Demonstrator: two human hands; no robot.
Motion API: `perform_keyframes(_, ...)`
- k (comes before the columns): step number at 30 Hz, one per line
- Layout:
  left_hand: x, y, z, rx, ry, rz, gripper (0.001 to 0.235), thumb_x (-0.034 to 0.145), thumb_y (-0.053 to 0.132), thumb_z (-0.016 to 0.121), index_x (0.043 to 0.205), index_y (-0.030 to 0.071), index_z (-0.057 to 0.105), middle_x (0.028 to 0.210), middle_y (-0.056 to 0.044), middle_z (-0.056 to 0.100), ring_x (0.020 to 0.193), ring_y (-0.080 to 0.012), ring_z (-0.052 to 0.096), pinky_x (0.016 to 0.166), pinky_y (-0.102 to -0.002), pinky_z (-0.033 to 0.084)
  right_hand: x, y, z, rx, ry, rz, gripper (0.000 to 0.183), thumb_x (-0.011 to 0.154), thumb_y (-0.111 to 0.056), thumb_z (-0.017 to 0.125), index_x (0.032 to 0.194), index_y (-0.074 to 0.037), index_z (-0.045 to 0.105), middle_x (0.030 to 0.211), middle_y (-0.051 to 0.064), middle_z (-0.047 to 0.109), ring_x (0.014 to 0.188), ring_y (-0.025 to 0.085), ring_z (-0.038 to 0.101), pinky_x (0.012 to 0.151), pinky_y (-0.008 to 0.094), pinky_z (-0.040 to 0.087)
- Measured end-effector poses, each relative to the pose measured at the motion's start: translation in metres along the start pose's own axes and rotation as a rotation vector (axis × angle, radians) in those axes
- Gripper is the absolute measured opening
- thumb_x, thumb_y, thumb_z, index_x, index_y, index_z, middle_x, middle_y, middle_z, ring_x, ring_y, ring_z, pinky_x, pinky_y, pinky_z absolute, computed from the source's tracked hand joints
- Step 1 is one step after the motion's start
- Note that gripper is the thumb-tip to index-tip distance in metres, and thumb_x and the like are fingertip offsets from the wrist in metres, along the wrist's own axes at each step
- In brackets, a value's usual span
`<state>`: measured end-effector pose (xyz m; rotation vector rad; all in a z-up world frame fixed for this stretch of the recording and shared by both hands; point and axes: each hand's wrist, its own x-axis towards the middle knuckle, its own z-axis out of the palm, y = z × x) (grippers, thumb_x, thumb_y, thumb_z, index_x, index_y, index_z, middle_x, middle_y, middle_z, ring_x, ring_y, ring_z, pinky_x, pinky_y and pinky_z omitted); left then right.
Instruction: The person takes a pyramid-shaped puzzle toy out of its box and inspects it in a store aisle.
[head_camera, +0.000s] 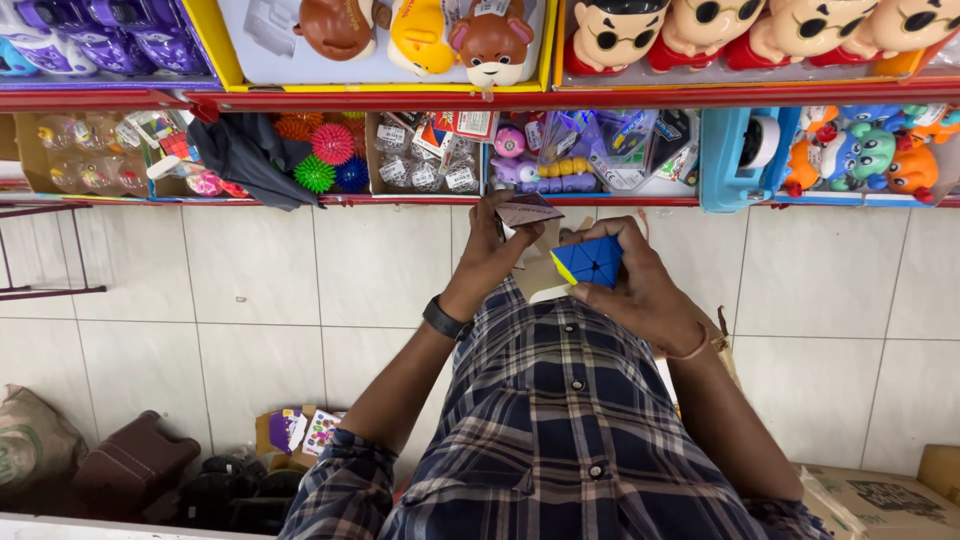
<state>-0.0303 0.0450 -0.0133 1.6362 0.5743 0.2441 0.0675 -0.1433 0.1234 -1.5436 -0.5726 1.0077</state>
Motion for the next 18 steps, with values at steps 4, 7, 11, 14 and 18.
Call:
perform_keyframes(4, -0.001, 0.01, -0.005, -0.005, -0.043, 0.022, 0.068, 0.089, 0.02, 0.08, 0.142, -0.002, 0.043, 0.136, -0.018, 0.049, 0.131, -0.0282, 0.046, 0.113, -0.04, 0.039, 0.004, 0.003, -0.002, -0.057, -0.028, -0.046, 0.049, 0.088, 0.0, 0.072, 0.127, -0.004, 0.042, 0.129, 0.014, 0.063, 0.117, 0.015, 0.06, 0.097, 0.03, 0.055)
perform_keyframes(7, -0.001, 0.018, -0.007, -0.023, -0.041, -0.029, 0.071, 0.084, 0.02, 0.08, 0.143, 0.0, 0.045, 0.135, -0.018, 0.052, 0.127, -0.0285, 0.049, 0.112, -0.04, 0.041, 0.004, 0.003, 0.0, -0.193, 0.01, -0.032, 0.051, 0.086, -0.004, 0.077, 0.126, -0.003, 0.045, 0.12, 0.015, 0.066, 0.105, 0.015, 0.061, 0.088, 0.03, 0.055)
perform_keyframes(11, 0.0, 0.03, -0.012, -0.099, -0.069, -0.054, 0.075, 0.087, 0.022, 0.078, 0.148, 0.0, 0.04, 0.145, -0.019, 0.046, 0.138, -0.0296, 0.043, 0.116, -0.04, 0.037, 0.008, -0.006, 0.006, -0.394, 0.15, 0.031, 0.054, 0.084, -0.015, 0.081, 0.124, -0.002, 0.047, 0.104, 0.014, 0.07, 0.088, 0.014, 0.069, 0.075, 0.031, 0.058)
perform_keyframes(14, 0.0, 0.032, -0.013, -0.13, -0.109, -0.077, 0.079, 0.088, 0.022, 0.076, 0.152, 0.0, 0.036, 0.15, -0.019, 0.041, 0.141, -0.0292, 0.04, 0.115, -0.039, 0.038, 0.011, -0.008, 0.009, -0.487, 0.189, 0.083, 0.056, 0.082, -0.021, 0.082, 0.124, -0.003, 0.049, 0.097, 0.014, 0.072, 0.081, 0.017, 0.072, 0.071, 0.032, 0.059)
perform_keyframes(18, 0.002, 0.035, -0.011, -0.255, -0.13, -0.17, 0.082, 0.087, 0.024, 0.072, 0.154, 0.002, 0.033, 0.149, -0.017, 0.044, 0.133, -0.0262, 0.046, 0.108, -0.037, 0.046, 0.013, -0.006, 0.013, -0.566, 0.237, 0.02, 0.06, 0.081, -0.026, 0.082, 0.126, -0.002, 0.053, 0.101, 0.017, 0.071, 0.084, 0.023, 0.073, 0.072, 0.035, 0.059)
